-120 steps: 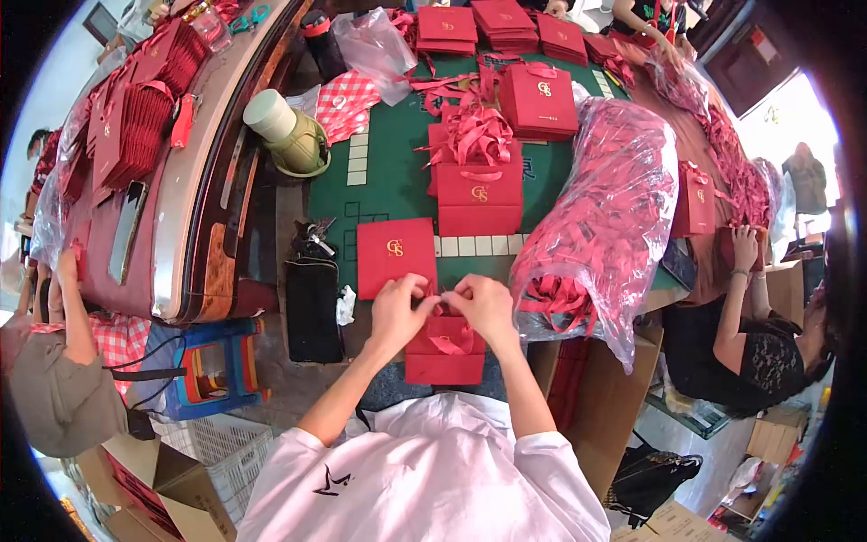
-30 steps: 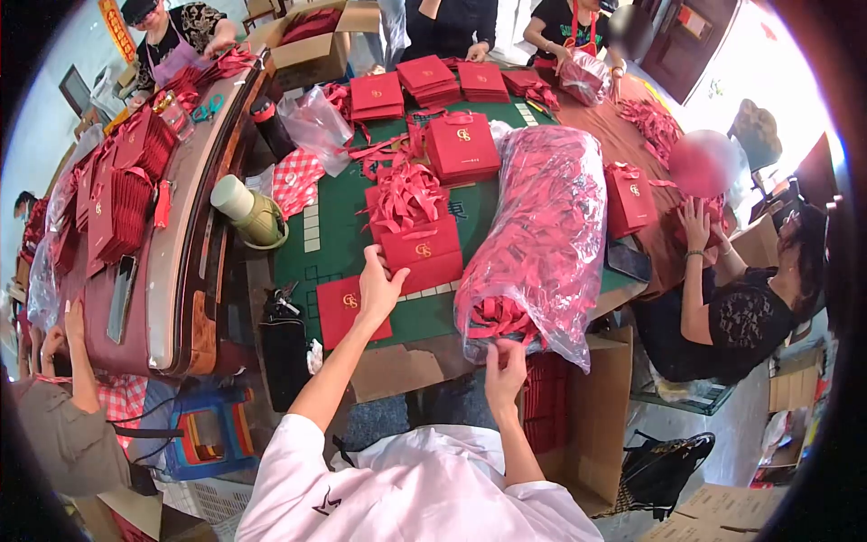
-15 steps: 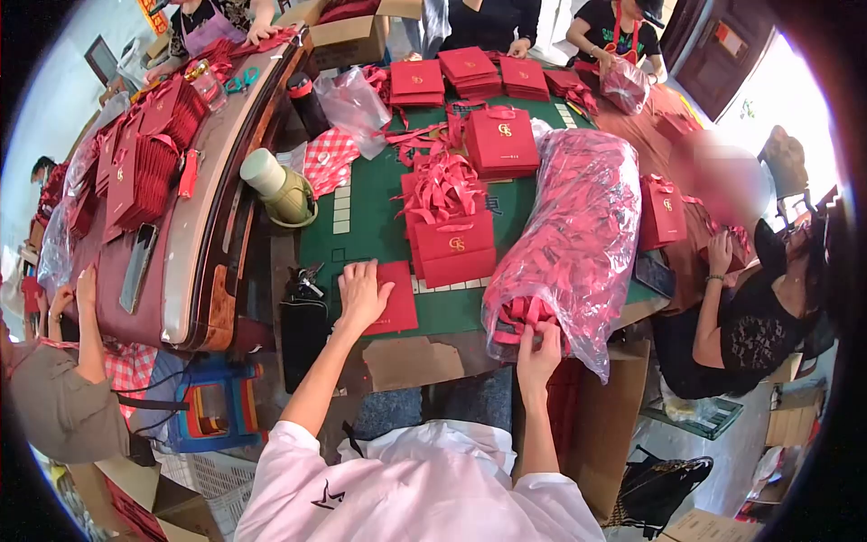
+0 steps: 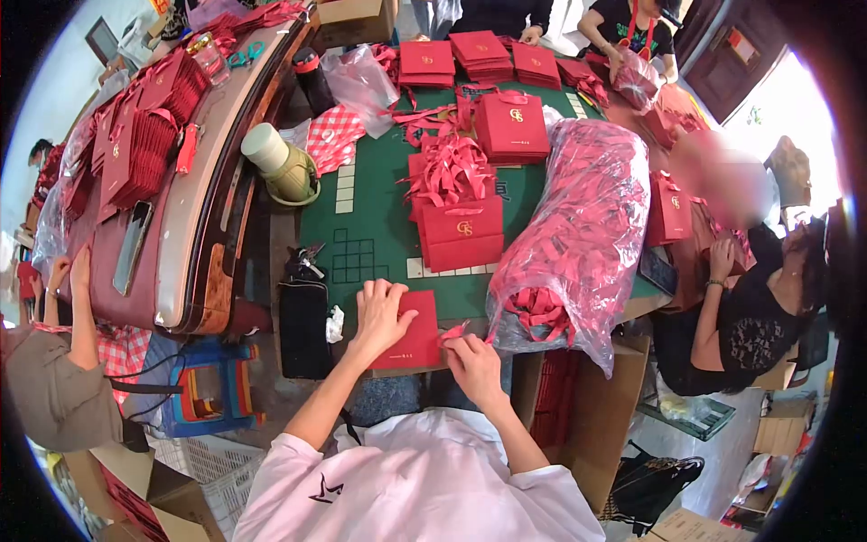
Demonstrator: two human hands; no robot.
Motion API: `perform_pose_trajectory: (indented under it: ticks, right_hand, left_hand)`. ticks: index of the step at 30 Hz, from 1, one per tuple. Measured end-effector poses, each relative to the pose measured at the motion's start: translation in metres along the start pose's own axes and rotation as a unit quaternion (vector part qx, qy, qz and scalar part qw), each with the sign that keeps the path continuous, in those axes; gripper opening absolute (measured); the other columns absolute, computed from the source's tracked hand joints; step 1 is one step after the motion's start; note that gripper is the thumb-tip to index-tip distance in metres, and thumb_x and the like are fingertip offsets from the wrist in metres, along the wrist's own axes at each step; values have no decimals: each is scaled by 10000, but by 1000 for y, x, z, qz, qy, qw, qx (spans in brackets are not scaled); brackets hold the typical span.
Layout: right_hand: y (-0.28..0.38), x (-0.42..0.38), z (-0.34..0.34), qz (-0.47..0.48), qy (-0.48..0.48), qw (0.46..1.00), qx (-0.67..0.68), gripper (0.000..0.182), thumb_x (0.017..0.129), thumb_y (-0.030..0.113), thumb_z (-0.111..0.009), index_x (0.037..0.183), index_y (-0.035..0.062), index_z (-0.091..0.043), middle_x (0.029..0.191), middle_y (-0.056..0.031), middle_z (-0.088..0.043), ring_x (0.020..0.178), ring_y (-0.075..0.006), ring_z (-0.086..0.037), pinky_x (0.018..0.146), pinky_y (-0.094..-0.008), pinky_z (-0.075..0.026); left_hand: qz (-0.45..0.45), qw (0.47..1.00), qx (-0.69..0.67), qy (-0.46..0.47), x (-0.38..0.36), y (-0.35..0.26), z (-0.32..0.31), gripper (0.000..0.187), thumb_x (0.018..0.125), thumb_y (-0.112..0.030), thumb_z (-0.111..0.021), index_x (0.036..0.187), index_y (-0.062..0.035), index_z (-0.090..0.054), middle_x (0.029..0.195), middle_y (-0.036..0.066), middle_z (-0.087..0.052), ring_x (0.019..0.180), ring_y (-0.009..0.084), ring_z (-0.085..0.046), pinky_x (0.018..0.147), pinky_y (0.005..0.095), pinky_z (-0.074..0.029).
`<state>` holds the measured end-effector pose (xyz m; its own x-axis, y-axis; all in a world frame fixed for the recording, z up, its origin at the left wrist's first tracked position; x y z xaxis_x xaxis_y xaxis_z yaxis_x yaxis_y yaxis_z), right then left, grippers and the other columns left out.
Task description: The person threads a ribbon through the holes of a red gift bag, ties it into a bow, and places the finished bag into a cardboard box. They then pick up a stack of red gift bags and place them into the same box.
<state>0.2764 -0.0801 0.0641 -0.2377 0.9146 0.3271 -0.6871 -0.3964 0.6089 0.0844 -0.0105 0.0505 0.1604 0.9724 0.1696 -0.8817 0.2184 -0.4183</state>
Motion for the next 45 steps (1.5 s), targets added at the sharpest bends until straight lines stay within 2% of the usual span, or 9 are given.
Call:
perform_pose_trajectory:
  ticks: [4, 7, 11, 15, 20, 22, 28, 32, 45]
  right_hand:
    - [10, 2, -12, 15, 29, 999, 4, 207, 789, 95, -698, 988, 133, -658, 898, -38, -607, 828, -236, -616, 692, -379, -479]
    - [18, 3, -16, 66, 34, 997, 19, 245, 763, 91, -710, 1001, 133, -666, 893, -33, -603, 842, -242, -604, 709, -376, -455]
    - [27, 2, -18, 93, 26, 995, 39, 246, 760, 91, -713, 999, 132, -673, 893, -38, -603, 842, -243, -603, 717, -374, -456]
    - [34, 3, -16, 97, 54, 992, 64, 225, 776, 119, -729, 996, 120, -679, 913, -45, -617, 855, -256, -608, 732, -381, -469]
    - [20, 2, -21, -24, 26, 984, 172, 198, 838, 120, -726, 1024, 69, -681, 938, -74, -644, 822, -247, -641, 706, -355, -509]
    - [5, 5, -26, -179, -18, 953, 243, 172, 892, 83, -687, 1058, 39, -676, 943, -91, -657, 785, -189, -659, 680, -292, -520]
    - [-15, 7, -62, -245, -50, 874, 416, 131, 937, 51, -630, 1056, 1, -651, 939, -56, -675, 814, -98, -638, 702, -249, -515]
    - [-15, 14, -45, -273, -14, 894, 355, 125, 952, 71, -612, 1046, -8, -632, 911, -69, -681, 819, -85, -630, 707, -247, -509]
    - [-10, 39, -53, -194, -29, 961, 197, 78, 867, 70, -672, 912, 24, -627, 875, -146, -661, 725, -280, -670, 652, -361, -521]
  left_hand:
    - [1, 997, -42, -65, -17, -17, 11, 324, 796, -210, -753, 1070, -78, -642, 998, 109, -565, 991, 324, -518, 829, 446, -416]
    - [152, 945, -270, 102, -29, -19, -5, 208, 931, -199, -639, 1013, -8, -643, 869, 126, -682, 781, 250, -685, 683, 349, -532]
    - [183, 884, -392, 175, -45, -12, -38, 182, 962, -142, -607, 1054, 12, -635, 949, 85, -708, 858, 137, -683, 729, 287, -540]
    - [231, 773, -575, 138, -49, -6, -38, 170, 952, -93, -618, 1080, 19, -609, 937, 95, -703, 832, 137, -671, 726, 262, -541]
    - [261, 753, -600, 66, -58, 7, -34, 110, 933, -63, -638, 1015, 2, -604, 872, 69, -707, 775, 90, -650, 674, 233, -518]
    - [227, 810, -536, 72, -61, 2, -35, 81, 934, -53, -631, 992, 2, -612, 857, 59, -703, 759, 71, -634, 665, 223, -503]
    - [196, 850, -483, 73, -53, -16, -24, 90, 923, -61, -633, 972, 14, -636, 826, 36, -705, 753, 65, -637, 628, 232, -494]
    - [47, 975, -209, -63, -32, -5, 2, 258, 841, -67, -689, 1093, -33, -644, 1016, 124, -651, 899, 281, -640, 783, 360, -519]
    - [-9, 998, -61, -22, -10, 0, 5, 458, 687, -180, -819, 1080, -78, -606, 1049, 95, -576, 1025, 307, -511, 875, 429, -381]
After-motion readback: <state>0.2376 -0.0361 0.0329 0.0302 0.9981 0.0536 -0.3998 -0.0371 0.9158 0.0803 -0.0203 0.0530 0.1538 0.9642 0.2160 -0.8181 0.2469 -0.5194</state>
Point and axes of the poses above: each hand's wrist, its own x-axis towards the middle knuckle, its own z-axis out of the back of the hand, y = z × x, the point moved 5 cm from there along x, towards the middle knuckle
